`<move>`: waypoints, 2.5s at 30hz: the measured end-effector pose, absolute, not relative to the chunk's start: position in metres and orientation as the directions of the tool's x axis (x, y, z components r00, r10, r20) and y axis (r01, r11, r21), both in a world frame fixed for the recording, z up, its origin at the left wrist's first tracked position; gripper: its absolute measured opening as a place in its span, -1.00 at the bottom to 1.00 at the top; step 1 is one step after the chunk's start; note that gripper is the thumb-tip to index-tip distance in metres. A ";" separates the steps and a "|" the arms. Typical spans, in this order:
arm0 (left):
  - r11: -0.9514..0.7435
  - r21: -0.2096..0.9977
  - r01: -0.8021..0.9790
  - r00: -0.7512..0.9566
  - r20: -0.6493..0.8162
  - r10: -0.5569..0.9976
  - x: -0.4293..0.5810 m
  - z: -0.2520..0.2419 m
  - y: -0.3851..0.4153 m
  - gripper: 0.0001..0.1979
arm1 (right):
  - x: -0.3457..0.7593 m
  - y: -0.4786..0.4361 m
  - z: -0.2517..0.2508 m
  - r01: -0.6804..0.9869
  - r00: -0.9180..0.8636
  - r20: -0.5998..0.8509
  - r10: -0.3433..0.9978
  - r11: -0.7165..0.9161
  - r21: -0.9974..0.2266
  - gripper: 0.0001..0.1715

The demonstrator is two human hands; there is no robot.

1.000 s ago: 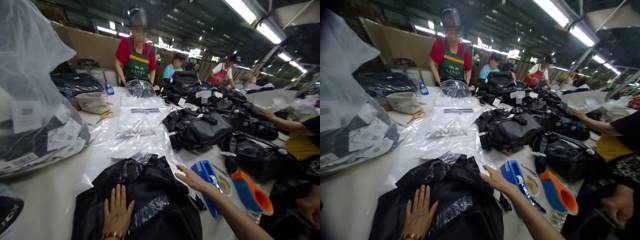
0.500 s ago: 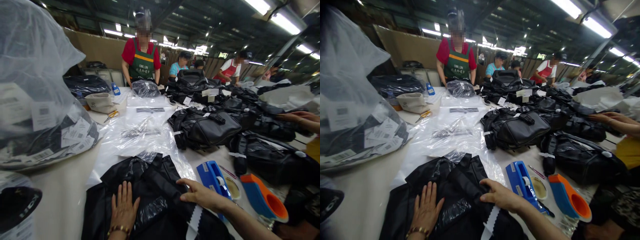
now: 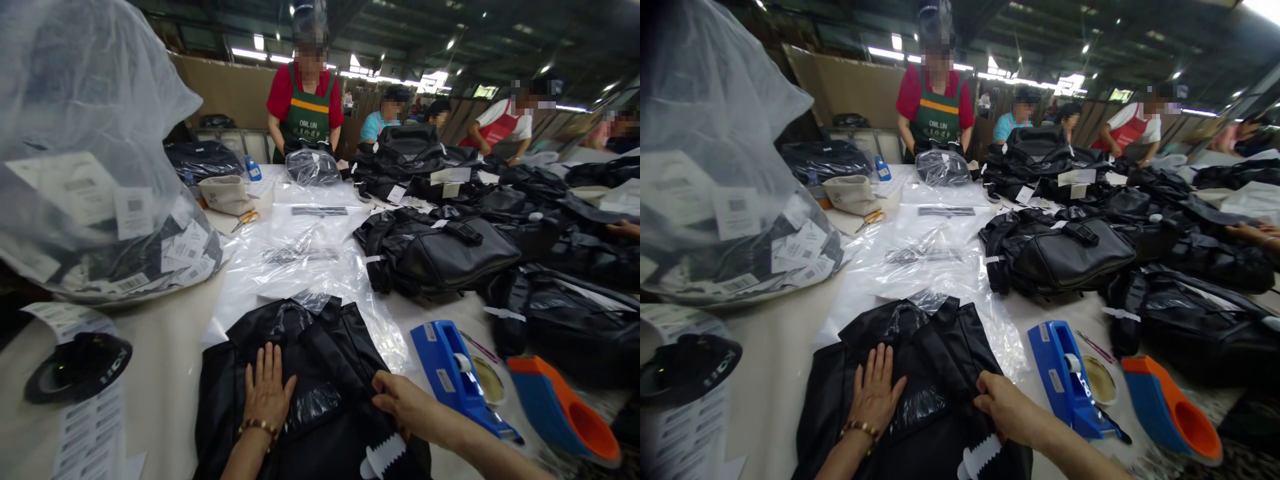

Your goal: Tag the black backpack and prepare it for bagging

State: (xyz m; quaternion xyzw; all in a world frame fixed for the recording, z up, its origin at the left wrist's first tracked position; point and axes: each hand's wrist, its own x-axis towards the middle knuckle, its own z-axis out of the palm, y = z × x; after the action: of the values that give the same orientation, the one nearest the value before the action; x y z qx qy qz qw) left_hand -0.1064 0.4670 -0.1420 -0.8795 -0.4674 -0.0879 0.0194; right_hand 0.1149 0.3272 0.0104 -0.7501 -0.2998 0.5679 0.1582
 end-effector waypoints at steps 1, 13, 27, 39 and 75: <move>-0.555 0.046 0.830 0.543 0.159 0.825 -0.106 -0.140 0.467 -0.43 | 0.112 0.329 0.010 0.263 0.177 -0.776 0.605 -0.789 -0.555 -0.92; -0.553 0.038 0.832 0.548 0.098 0.831 -0.104 -0.127 0.466 -0.42 | 0.072 0.319 -0.019 0.983 0.184 -0.144 0.972 -0.182 0.026 -0.44; -0.573 0.034 0.819 0.550 0.238 0.801 -0.105 -0.140 0.465 -0.41 | 0.069 0.400 -0.060 0.967 -0.193 0.072 0.978 0.203 -0.158 -0.28; -0.610 0.022 0.792 0.574 0.314 0.756 -0.106 -0.136 0.463 -0.35 | 0.057 0.419 -0.082 0.969 -0.019 -0.102 0.995 -0.007 -0.248 -0.30; -0.860 0.033 0.510 0.631 0.665 0.399 -0.053 -0.133 0.534 -0.64 | 0.084 0.484 -0.048 0.964 -0.155 -0.290 0.944 0.080 -0.254 -0.67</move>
State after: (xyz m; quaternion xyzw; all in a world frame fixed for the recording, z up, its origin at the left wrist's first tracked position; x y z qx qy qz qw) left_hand -0.0529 0.5339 -0.1330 -0.8995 -0.2526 -0.3476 0.0794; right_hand 0.0843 0.4837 -0.0483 -0.6496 -0.7345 0.1949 -0.0252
